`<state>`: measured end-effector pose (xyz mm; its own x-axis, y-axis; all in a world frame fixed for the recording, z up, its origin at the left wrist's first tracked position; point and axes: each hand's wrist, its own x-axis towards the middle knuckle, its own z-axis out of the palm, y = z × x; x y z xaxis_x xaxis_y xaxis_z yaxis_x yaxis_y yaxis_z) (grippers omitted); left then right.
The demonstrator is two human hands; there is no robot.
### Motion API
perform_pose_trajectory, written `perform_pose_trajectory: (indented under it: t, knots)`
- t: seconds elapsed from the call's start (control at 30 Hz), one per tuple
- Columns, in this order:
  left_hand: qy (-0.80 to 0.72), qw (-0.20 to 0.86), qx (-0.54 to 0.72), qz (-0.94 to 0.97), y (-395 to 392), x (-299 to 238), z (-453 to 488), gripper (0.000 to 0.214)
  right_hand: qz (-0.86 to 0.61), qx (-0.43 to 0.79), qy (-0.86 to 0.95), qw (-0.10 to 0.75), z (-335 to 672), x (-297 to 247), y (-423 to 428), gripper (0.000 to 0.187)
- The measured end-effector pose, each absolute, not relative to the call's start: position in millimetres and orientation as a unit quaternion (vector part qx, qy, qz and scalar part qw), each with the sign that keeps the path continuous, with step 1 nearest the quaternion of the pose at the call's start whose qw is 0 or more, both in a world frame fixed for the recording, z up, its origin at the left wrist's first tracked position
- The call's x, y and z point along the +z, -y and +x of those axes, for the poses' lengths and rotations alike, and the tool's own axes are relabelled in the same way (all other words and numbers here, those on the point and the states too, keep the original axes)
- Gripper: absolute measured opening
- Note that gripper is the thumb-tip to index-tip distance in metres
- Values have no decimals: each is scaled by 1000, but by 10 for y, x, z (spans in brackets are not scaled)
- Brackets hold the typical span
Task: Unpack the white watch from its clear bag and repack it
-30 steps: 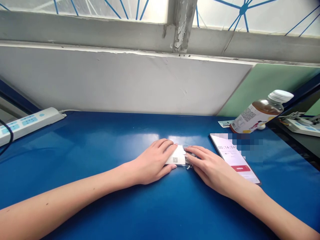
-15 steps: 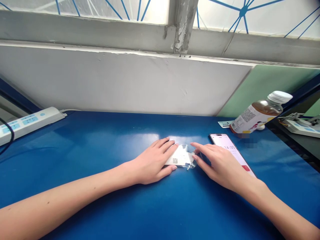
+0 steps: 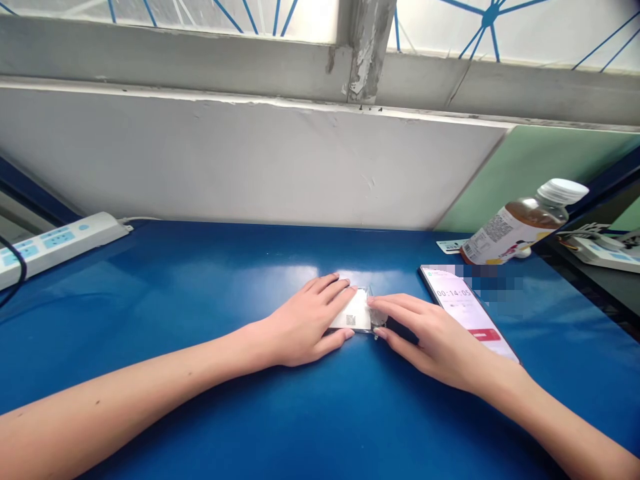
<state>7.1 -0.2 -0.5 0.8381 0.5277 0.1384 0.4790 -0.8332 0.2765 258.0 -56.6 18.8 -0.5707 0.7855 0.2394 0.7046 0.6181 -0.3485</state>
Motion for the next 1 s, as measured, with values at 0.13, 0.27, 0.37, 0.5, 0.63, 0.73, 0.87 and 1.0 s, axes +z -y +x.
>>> perform_pose_trajectory:
  t: [0.13, 0.27, 0.37, 0.5, 0.63, 0.73, 0.87, 1.0]
  knots:
    - [-265, 117, 110, 951, 1, -15, 72, 60, -413, 90, 885, 196, 2560, 183, 561, 31]
    - [-263, 119, 112, 951, -1, -19, 66, 60, -410, 53, 887, 204, 2555, 157, 559, 29]
    - [-260, 124, 120, 950, 0, -17, 63, 59, -409, 41, 888, 207, 2561, 148, 555, 28]
    - [-264, 124, 116, 950, 4, -19, 59, 59, -410, 54, 888, 199, 2564, 164, 556, 28]
    - [-264, 119, 111, 951, 4, -25, 55, 59, -417, 74, 886, 190, 2567, 166, 564, 31]
    - [-262, 121, 109, 951, 2, -24, 58, 60, -409, 73, 889, 190, 2571, 151, 563, 33]
    - [-264, 117, 102, 952, 2, -6, 68, 60, -398, 69, 893, 199, 2566, 142, 554, 33]
    - [-263, 116, 101, 952, 7, 7, 71, 60, -400, 70, 892, 196, 2553, 151, 562, 34]
